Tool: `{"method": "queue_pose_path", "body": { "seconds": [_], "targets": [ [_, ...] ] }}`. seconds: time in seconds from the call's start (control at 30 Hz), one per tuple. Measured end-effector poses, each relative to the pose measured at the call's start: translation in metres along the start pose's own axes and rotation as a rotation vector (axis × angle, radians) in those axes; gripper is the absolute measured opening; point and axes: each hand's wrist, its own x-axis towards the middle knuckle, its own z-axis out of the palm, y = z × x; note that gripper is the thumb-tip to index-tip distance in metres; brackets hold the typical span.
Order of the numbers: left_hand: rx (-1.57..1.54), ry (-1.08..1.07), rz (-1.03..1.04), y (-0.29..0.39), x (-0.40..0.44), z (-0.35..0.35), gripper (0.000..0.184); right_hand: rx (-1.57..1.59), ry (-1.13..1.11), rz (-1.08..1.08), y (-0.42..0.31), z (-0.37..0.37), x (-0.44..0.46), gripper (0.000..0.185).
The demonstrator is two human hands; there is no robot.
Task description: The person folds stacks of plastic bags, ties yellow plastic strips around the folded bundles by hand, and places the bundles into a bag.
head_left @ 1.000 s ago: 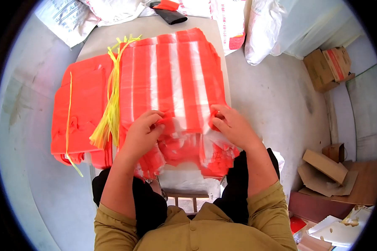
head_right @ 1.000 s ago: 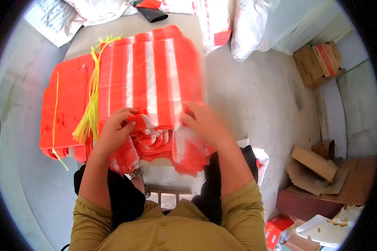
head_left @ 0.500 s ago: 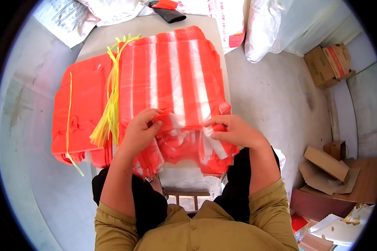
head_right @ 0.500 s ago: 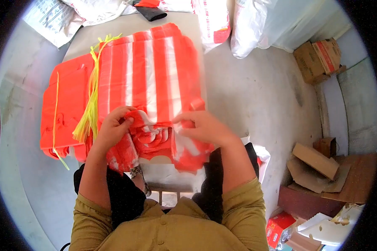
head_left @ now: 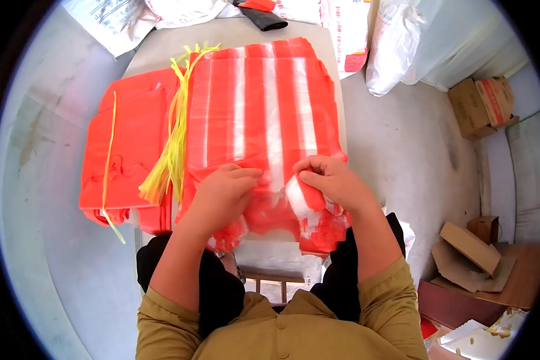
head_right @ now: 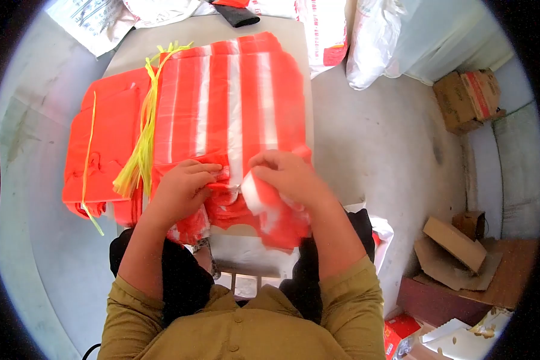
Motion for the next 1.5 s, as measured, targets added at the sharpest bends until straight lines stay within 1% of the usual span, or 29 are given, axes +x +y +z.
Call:
{"method": "queue_pose_path", "body": {
  "seconds": [0.03, 0.1, 0.17, 0.23, 0.33, 0.4, 0.5, 0.53, 0.63, 0.73, 0.83, 0.93, 1.0, 1.1, 1.2, 1.4, 1.5],
  "targets": [
    [0.004, -0.003, 0.000, 0.001, 0.000, 0.000, 0.022, 0.012, -0.010, -0.008, 0.002, 0.004, 0.005, 0.025],
    [0.010, -0.009, 0.001, 0.002, -0.001, 0.000, 0.023, 0.006, 0.000, -0.158, 0.007, 0.016, 0.014, 0.030],
    [-0.009, 0.002, 0.010, 0.002, -0.002, 0.000, 0.025, 0.063, -0.041, -0.167, 0.006, 0.020, 0.016, 0.036],
    [-0.023, 0.006, 0.011, 0.001, -0.003, 0.000, 0.026, 0.180, -0.134, -0.034, -0.006, 0.023, 0.012, 0.041],
    [-0.020, 0.009, 0.016, 0.002, -0.005, -0.002, 0.028, 0.104, -0.141, -0.090, -0.004, 0.024, 0.019, 0.042],
    [0.008, 0.027, 0.034, 0.002, -0.006, -0.001, 0.029, 0.124, -0.134, -0.063, -0.008, 0.026, 0.020, 0.042],
    [0.014, -0.070, 0.041, 0.002, -0.003, -0.005, 0.028, 0.140, -0.151, -0.031, -0.010, 0.027, 0.025, 0.042],
    [0.022, -0.066, 0.051, 0.001, -0.004, -0.005, 0.028, 0.143, -0.162, -0.022, -0.010, 0.027, 0.027, 0.042],
    [0.033, -0.056, 0.068, -0.001, -0.006, -0.003, 0.027, 0.186, -0.174, -0.069, -0.017, 0.031, 0.025, 0.043],
    [0.028, -0.044, 0.054, 0.001, -0.009, -0.003, 0.025, 0.117, -0.123, -0.092, -0.014, 0.033, 0.034, 0.040],
    [0.036, -0.028, 0.047, 0.002, -0.012, -0.003, 0.025, -0.363, 0.241, -0.593, -0.003, 0.045, 0.041, 0.036],
    [0.038, -0.017, 0.030, 0.002, -0.013, -0.001, 0.024, -0.501, 0.300, -0.492, -0.007, 0.048, 0.036, 0.036],
    [0.023, -0.022, -0.003, 0.004, -0.013, 0.000, 0.024, -0.571, 0.282, -0.485, -0.008, 0.050, 0.037, 0.038],
    [-0.071, -0.015, -0.202, 0.011, -0.012, 0.002, 0.022, -0.610, 0.288, -0.495, -0.012, 0.056, 0.036, 0.039],
    [-0.030, 0.027, -0.097, 0.009, -0.013, 0.003, 0.021, -0.642, 0.334, -0.547, -0.011, 0.059, 0.039, 0.037],
    [0.024, 0.006, -0.100, 0.015, -0.010, -0.001, 0.026, -0.693, 0.368, -0.645, -0.008, 0.066, 0.044, 0.036],
    [0.110, 0.083, -0.052, 0.014, -0.009, 0.004, 0.029, -0.684, 0.348, -0.691, -0.004, 0.067, 0.046, 0.039]
  ]
}}
